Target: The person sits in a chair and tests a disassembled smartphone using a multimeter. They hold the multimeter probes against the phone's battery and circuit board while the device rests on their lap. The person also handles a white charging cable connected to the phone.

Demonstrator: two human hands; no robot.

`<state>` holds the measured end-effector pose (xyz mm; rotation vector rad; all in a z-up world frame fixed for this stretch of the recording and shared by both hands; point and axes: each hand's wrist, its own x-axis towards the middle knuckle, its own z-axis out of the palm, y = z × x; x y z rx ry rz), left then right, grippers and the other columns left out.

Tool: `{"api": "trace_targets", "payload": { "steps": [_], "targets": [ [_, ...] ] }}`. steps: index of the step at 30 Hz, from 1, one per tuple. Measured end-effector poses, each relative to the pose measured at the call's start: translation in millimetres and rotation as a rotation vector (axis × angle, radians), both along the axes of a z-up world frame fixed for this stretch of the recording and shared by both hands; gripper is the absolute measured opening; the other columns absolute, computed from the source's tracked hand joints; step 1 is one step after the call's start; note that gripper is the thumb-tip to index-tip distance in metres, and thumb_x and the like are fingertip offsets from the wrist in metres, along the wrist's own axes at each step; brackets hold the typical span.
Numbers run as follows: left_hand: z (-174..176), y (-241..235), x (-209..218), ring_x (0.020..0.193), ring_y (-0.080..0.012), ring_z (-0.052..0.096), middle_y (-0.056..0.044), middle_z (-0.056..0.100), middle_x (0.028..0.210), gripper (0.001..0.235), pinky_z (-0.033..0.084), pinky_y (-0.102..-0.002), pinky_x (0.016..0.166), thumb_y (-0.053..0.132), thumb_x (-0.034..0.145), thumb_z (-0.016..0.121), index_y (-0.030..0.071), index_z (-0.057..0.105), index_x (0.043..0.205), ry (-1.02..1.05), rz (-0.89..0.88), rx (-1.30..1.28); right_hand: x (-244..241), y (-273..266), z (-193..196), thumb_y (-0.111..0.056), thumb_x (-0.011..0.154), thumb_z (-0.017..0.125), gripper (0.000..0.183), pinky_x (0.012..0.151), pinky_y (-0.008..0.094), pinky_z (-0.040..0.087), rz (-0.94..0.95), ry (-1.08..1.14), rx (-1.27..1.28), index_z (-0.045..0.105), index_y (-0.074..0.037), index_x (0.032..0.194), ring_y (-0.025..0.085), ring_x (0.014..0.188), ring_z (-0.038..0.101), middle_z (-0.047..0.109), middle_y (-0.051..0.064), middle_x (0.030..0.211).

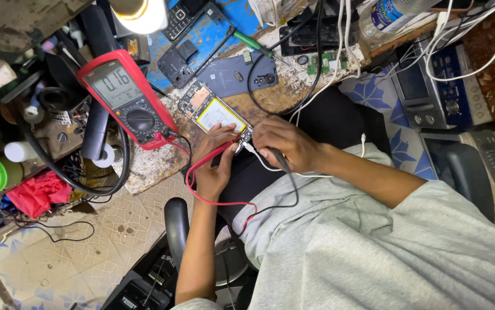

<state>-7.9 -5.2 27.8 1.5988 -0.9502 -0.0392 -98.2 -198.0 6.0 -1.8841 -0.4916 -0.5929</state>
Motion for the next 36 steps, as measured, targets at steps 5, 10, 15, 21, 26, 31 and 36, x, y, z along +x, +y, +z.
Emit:
{"api": "trace_targets", "payload": {
  "steps": [5,10,15,21,26,31,36],
  "targets": [
    [0.3,1.3,0.5,0.106,-0.0431,0.073,-0.02,0.076,0.098,0.013,0.049,-0.055,0.106,0.008,0.099,0.07,-0.004,0.072,0.102,0.003,0.006,-0.001,-24.5,12.7,-13.5,-0.021,0.104,0.057,0.024,0.066,0.042,0.051,-0.14,0.043,-0.057,0.07,-0.006,0.092,0.033,0.064,0.059,0.057,0.009,0.076],
    [0.0,3.5,0.3,0.106,-0.0424,0.074,-0.019,0.076,0.099,0.011,0.05,-0.056,0.106,0.006,0.097,0.072,-0.003,0.073,0.102,0.026,0.027,-0.022,-23.4,13.3,-18.9,-0.02,0.097,0.074,0.02,0.061,0.043,0.051,-0.221,0.173,-0.145,0.064,-0.004,0.088,0.035,0.062,0.063,0.059,0.012,0.065],
    [-10.1,6.4,1.1,0.106,-0.0402,0.074,-0.017,0.077,0.1,0.011,0.05,-0.054,0.107,0.008,0.094,0.075,-0.001,0.074,0.101,0.068,0.055,-0.067,-15.1,21.3,-26.5,-0.018,0.081,0.086,0.026,0.065,0.045,0.054,-0.231,0.304,-0.235,0.066,-0.007,0.093,0.035,0.065,0.067,0.065,0.013,0.066],
    [-6.8,7.8,1.8,0.11,-0.0401,0.072,-0.018,0.076,0.102,0.011,0.049,-0.053,0.109,0.005,0.094,0.074,-0.002,0.074,0.103,0.085,0.023,-0.074,-13.5,24.3,-36.3,-0.016,0.092,0.078,0.018,0.062,0.04,0.054,-0.257,0.336,-0.296,0.063,-0.008,0.086,0.032,0.059,0.065,0.06,0.009,0.059],
    [-12.7,6.7,0.6,0.11,-0.0374,0.073,-0.016,0.076,0.102,0.011,0.051,-0.051,0.108,0.006,0.093,0.076,-0.001,0.075,0.102,0.103,0.051,-0.087,-14.8,26.1,-33.0,-0.019,0.099,0.075,0.029,0.06,0.039,0.053,-0.246,0.323,-0.308,0.057,-0.008,0.079,0.034,0.059,0.063,0.055,0.01,0.057],
    [-15.0,7.2,-1.0,0.111,-0.0384,0.072,-0.016,0.076,0.101,0.011,0.05,-0.052,0.108,0.005,0.095,0.074,-0.001,0.074,0.104,0.108,0.057,-0.106,-17.0,24.7,-32.0,-0.019,0.101,0.075,0.031,0.06,0.039,0.052,-0.24,0.328,-0.34,0.056,-0.008,0.078,0.033,0.058,0.062,0.054,0.009,0.057],
    [-20.4,5.2,-2.8,0.11,-0.0388,0.072,-0.016,0.076,0.102,0.012,0.05,-0.052,0.109,0.004,0.094,0.075,0.0,0.075,0.105,0.116,0.069,-0.122,-18.6,22.3,-32.1,-0.017,0.101,0.075,0.032,0.059,0.04,0.052,-0.237,0.316,-0.38,0.056,-0.008,0.077,0.033,0.058,0.062,0.052,0.009,0.056]
  ]
}}
